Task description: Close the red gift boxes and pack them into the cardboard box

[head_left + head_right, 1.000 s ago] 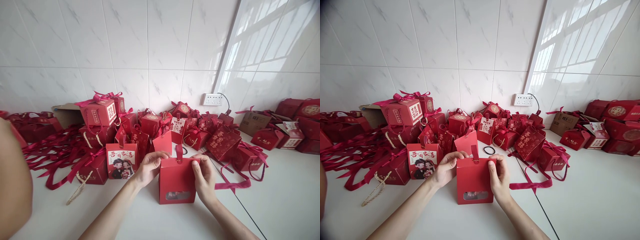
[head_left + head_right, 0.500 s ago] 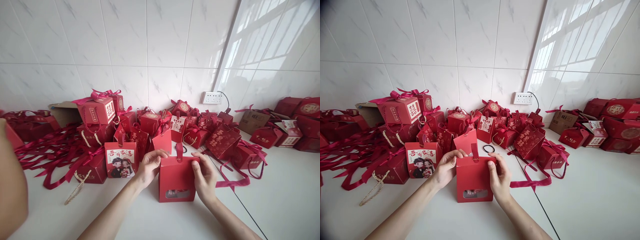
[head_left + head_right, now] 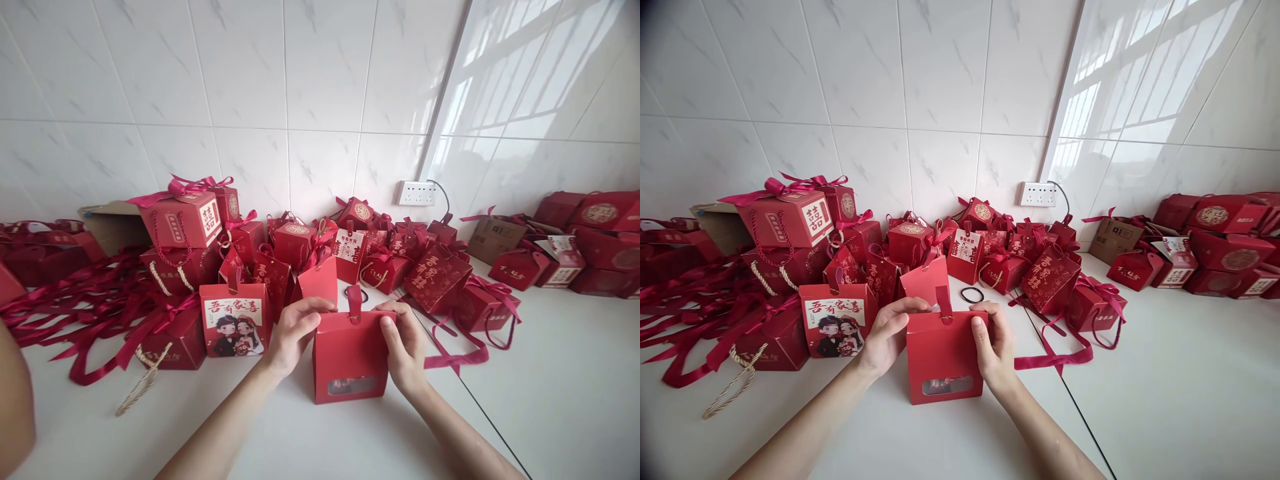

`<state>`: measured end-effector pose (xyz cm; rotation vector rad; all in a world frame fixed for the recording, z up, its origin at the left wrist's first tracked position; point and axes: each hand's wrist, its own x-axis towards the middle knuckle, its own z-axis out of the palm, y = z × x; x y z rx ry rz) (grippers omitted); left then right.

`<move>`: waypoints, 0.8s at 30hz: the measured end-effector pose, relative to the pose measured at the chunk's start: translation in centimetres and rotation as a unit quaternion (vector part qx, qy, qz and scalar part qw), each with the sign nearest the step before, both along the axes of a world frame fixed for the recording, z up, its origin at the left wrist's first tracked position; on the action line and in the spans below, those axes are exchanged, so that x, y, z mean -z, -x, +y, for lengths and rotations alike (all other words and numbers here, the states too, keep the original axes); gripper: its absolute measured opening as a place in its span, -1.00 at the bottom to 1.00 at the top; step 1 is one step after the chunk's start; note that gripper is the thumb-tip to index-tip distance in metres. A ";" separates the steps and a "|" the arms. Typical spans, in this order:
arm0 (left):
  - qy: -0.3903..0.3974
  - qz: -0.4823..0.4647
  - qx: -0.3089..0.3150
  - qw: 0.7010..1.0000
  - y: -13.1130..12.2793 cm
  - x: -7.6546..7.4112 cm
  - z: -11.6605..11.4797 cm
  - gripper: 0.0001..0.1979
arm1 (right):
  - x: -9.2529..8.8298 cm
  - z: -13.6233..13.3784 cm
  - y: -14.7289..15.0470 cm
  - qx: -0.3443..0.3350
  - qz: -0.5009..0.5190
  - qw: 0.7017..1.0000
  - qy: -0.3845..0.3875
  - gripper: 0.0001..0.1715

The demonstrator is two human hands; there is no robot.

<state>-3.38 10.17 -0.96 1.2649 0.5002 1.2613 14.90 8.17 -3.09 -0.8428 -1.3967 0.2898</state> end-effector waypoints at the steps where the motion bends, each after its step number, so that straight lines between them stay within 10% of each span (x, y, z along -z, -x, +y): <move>1: -0.038 0.017 -0.026 0.999 -0.1 0.0 -0.1 -0.65 | 0.0 0.0 0.0 -0.003 -0.002 1.000 -0.001 -0.87; 10: -0.249 0.144 -0.269 0.919 -2.3 0.0 -2.1 -0.86 | -1.1 -0.4 0.6 -0.021 -0.048 0.998 -0.036 -0.94; 24: -0.410 0.191 -0.295 0.841 -2.9 0.6 -1.7 -0.81 | -0.9 -0.3 1.1 -0.007 -0.021 0.999 -0.029 -0.94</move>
